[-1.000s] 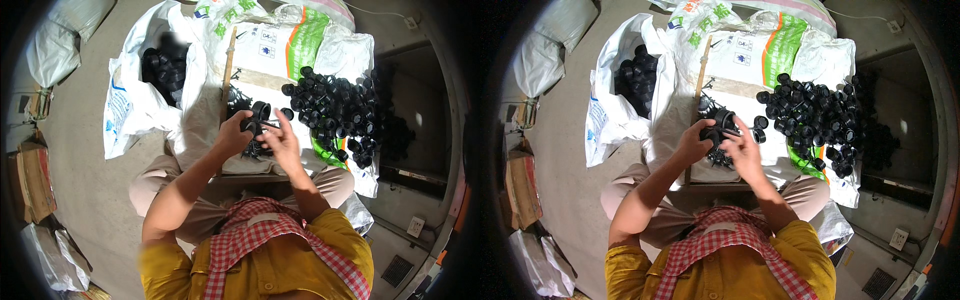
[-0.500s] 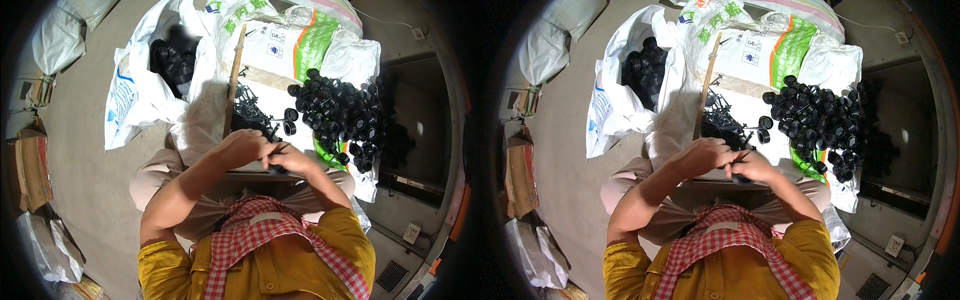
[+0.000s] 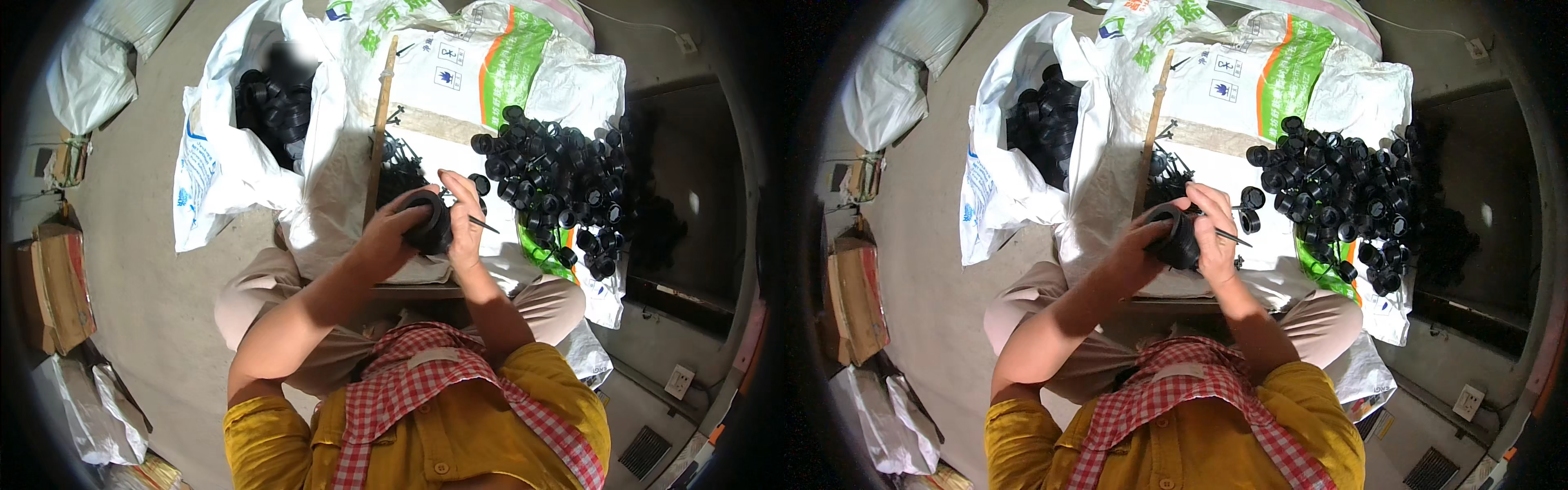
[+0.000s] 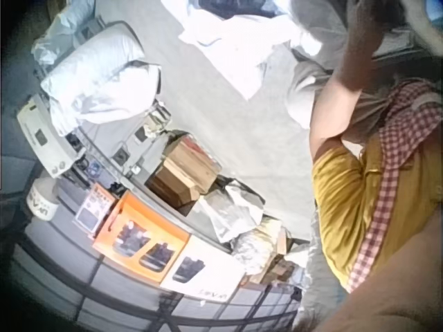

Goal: The person sits on the floor and repeatedly picks up black plastic caps and metal rods, inserting the rods into the caps. The assembled units are placed into a white sack to the left.

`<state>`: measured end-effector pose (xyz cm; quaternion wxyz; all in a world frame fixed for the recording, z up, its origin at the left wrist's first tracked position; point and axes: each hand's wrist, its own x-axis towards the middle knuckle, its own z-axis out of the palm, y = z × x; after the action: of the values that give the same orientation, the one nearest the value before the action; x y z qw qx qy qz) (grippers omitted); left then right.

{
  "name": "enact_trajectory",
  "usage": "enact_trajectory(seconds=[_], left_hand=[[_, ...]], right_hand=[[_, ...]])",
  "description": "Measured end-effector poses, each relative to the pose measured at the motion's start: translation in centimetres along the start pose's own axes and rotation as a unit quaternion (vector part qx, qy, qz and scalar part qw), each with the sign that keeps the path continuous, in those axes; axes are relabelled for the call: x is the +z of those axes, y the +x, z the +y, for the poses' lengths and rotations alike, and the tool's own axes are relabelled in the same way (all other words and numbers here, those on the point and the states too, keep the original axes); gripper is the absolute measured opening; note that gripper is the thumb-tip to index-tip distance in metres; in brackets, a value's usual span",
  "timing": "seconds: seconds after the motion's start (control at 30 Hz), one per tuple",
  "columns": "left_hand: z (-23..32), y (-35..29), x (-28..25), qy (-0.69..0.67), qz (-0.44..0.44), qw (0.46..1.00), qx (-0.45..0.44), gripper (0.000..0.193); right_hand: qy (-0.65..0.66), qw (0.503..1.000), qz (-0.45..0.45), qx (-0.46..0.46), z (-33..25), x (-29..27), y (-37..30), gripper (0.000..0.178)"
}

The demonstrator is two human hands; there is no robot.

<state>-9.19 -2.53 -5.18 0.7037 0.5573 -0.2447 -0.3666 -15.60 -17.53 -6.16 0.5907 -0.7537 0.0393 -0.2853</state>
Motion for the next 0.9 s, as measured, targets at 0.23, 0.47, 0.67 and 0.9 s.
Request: enact_trajectory(seconds=[0.23,0.47,0.67,0.9], left_hand=[[2.8,1.4,0.9,0.464,0.034,0.877,0.124,0.036],[9.0,4.7,-7.9,0.675,0.333,0.633,0.179,0.078],[5.1,4.2,-2.9,0.470,0.110,0.875,-0.040,0.068],[-2.0,2.6,1.6,0.080,0.120,0.980,-0.136,0.056]], right_hand=[[0.001,0.971,0.057,0.231,3.5,0.8,-0.1,0.043],[-0.544,0.753,-0.073,0.363,17.5,-7.6,-4.0,0.033],[-0.433,0.845,0.017,0.312,19.4,-10.7,-7.9,0.039],[0.104,0.959,0.104,0.243,-0.9,2.5,-4.6,0.036]])
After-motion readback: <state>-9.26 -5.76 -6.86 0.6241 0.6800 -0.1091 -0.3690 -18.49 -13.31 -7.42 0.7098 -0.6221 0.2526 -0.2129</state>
